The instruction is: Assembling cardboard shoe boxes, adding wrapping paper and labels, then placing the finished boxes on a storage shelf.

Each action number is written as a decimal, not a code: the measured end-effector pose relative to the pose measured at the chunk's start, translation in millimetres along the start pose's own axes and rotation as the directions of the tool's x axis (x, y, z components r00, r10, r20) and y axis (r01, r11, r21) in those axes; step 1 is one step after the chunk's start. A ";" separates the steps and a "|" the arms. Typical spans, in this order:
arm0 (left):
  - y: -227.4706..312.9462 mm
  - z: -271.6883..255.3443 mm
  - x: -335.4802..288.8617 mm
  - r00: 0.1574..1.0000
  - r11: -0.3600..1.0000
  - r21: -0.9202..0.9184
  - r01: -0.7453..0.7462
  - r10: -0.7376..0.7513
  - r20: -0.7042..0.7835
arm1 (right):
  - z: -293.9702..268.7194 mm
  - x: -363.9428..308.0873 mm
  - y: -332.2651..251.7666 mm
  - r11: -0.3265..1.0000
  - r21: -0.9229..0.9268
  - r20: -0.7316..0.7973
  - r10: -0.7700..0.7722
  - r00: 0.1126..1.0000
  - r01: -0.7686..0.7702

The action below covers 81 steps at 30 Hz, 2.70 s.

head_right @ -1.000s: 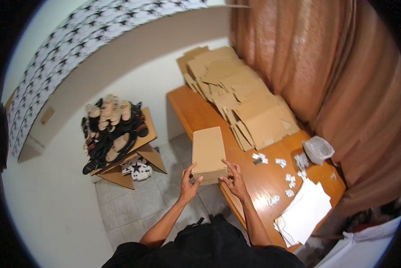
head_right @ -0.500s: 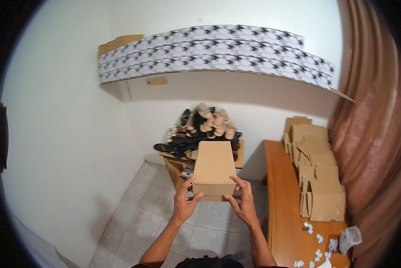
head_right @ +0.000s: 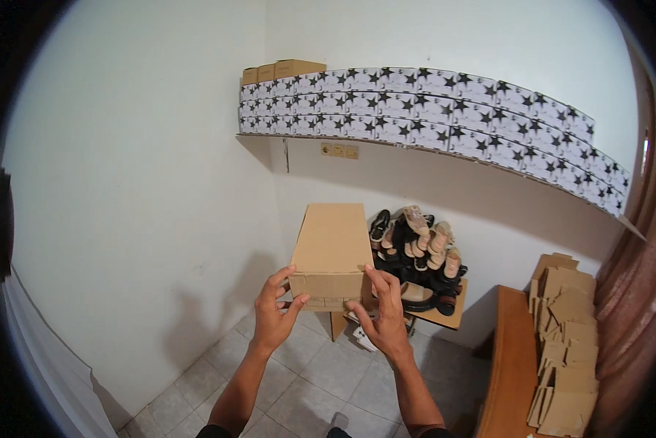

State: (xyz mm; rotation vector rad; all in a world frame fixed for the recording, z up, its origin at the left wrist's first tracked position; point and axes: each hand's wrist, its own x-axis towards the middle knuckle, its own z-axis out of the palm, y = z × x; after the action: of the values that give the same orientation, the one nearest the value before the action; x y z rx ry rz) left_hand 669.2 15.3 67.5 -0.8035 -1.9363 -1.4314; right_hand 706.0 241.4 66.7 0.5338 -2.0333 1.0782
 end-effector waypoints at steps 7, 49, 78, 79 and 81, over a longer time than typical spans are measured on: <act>-53.2 -24.4 96.6 1.000 0.997 0.071 0.001 -0.003 0.029 | 60.5 101.2 44.2 0.998 -0.046 -0.013 -0.051 0.999 0.051; -295.2 -184.3 644.9 0.772 0.769 0.087 -0.633 0.636 -0.004 | 273.8 621.5 93.5 0.809 -0.482 -0.321 -0.520 0.791 0.337; -419.4 -118.5 874.1 0.741 0.745 -0.068 -0.663 0.667 0.082 | 293.5 806.4 209.5 0.744 -0.629 -0.258 -0.472 0.843 0.224; -420.5 -117.0 875.1 0.735 0.739 -0.073 -0.670 0.674 0.078 | 294.4 807.4 210.7 0.740 -0.632 -0.252 -0.476 0.843 0.230; -424.6 -114.6 876.6 0.729 0.734 -0.074 -0.675 0.679 0.082 | 295.3 807.4 211.9 0.754 -0.627 -0.268 -0.445 0.855 0.196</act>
State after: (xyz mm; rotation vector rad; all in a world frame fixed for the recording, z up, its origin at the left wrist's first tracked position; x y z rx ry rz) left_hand -203.1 -90.4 503.2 -1.4482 -1.4279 -0.9764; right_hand -62.9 103.9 483.7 0.2933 -1.6859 0.2734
